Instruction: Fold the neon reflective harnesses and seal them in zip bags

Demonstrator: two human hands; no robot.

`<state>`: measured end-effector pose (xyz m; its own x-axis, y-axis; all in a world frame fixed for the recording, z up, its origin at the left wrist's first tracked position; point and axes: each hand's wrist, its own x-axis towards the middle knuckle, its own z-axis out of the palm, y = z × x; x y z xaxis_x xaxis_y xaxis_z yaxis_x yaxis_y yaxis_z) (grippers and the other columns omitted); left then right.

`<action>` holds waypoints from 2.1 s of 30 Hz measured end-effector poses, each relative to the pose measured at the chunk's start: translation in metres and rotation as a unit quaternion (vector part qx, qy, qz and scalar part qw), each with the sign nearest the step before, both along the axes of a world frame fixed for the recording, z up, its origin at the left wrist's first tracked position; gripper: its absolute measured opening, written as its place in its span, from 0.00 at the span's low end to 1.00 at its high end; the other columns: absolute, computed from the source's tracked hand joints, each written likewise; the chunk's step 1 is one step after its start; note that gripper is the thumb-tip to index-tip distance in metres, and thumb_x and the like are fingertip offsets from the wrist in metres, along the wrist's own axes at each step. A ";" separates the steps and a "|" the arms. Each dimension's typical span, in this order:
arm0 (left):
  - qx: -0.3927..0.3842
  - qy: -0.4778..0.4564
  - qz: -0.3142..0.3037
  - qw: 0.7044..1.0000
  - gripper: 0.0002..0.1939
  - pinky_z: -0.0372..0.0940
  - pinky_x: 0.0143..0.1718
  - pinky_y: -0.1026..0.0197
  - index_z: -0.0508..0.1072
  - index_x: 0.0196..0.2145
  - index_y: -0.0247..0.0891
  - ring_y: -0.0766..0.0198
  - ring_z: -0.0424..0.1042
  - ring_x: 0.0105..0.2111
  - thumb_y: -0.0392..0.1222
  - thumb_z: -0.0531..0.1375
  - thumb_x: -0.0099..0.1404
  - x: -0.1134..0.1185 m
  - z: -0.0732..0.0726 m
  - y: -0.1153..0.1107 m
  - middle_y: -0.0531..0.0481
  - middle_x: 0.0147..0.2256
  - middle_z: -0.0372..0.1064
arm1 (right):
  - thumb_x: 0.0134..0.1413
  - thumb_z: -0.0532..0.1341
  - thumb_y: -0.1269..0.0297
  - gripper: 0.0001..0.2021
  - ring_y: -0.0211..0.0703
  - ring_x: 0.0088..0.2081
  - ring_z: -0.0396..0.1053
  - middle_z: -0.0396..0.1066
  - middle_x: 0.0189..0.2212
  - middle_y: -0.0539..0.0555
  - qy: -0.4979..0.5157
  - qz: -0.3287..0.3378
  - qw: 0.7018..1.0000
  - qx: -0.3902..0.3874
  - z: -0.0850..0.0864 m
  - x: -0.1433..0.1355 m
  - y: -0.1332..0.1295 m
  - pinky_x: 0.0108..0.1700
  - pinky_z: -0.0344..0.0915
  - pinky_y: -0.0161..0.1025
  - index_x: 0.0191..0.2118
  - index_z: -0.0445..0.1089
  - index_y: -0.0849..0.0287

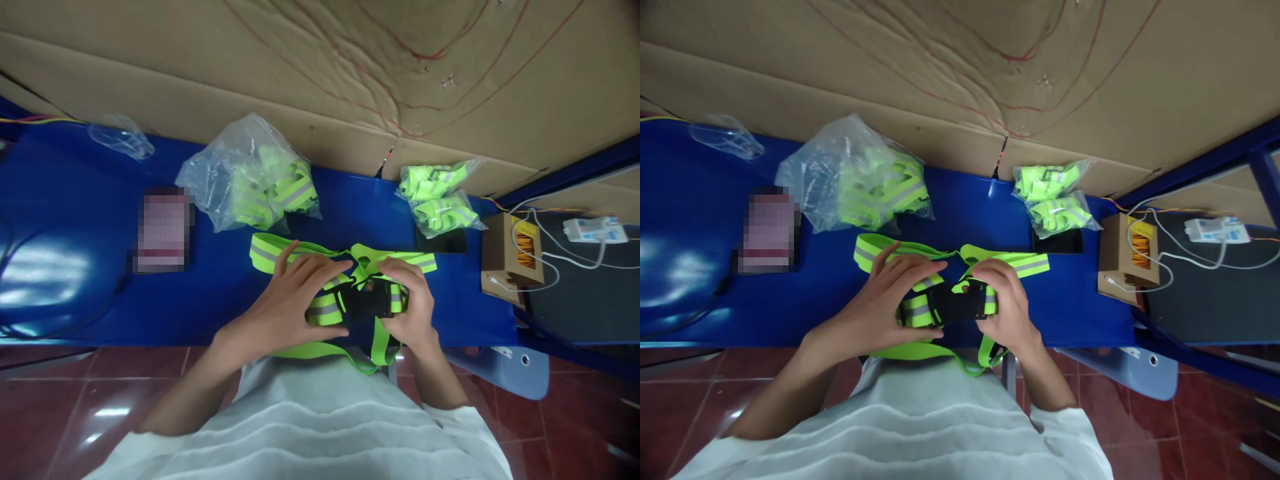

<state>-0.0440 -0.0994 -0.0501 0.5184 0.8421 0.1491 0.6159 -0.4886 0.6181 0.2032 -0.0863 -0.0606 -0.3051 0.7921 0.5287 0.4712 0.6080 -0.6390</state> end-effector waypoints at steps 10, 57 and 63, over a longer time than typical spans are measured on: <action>0.001 0.012 -0.026 1.000 0.36 0.42 0.72 0.31 0.53 0.71 0.45 0.45 0.54 0.71 0.43 0.62 0.69 0.002 -0.004 0.002 0.39 0.70 0.55 | 0.55 0.59 0.76 0.33 0.55 0.56 0.72 0.73 0.53 0.57 -0.092 -0.009 0.995 0.026 -0.002 0.001 0.005 0.55 0.72 0.54 0.66 0.61 0.47; -0.077 -0.409 0.083 0.905 0.19 0.69 0.56 0.52 0.81 0.47 0.40 0.51 0.76 0.52 0.56 0.66 0.66 0.016 0.067 0.135 0.45 0.48 0.80 | 0.63 0.47 0.28 0.38 0.53 0.62 0.71 0.80 0.51 0.55 0.268 0.042 0.914 -0.302 0.088 -0.052 0.130 0.63 0.69 0.52 0.57 0.75 0.53; -0.078 -0.456 0.071 0.884 0.23 0.63 0.63 0.50 0.80 0.51 0.41 0.48 0.72 0.58 0.50 0.72 0.59 0.013 0.073 0.134 0.46 0.54 0.77 | 0.64 0.48 0.30 0.35 0.52 0.63 0.70 0.79 0.53 0.52 0.175 0.041 0.961 -0.209 0.105 -0.052 0.125 0.67 0.65 0.50 0.57 0.75 0.50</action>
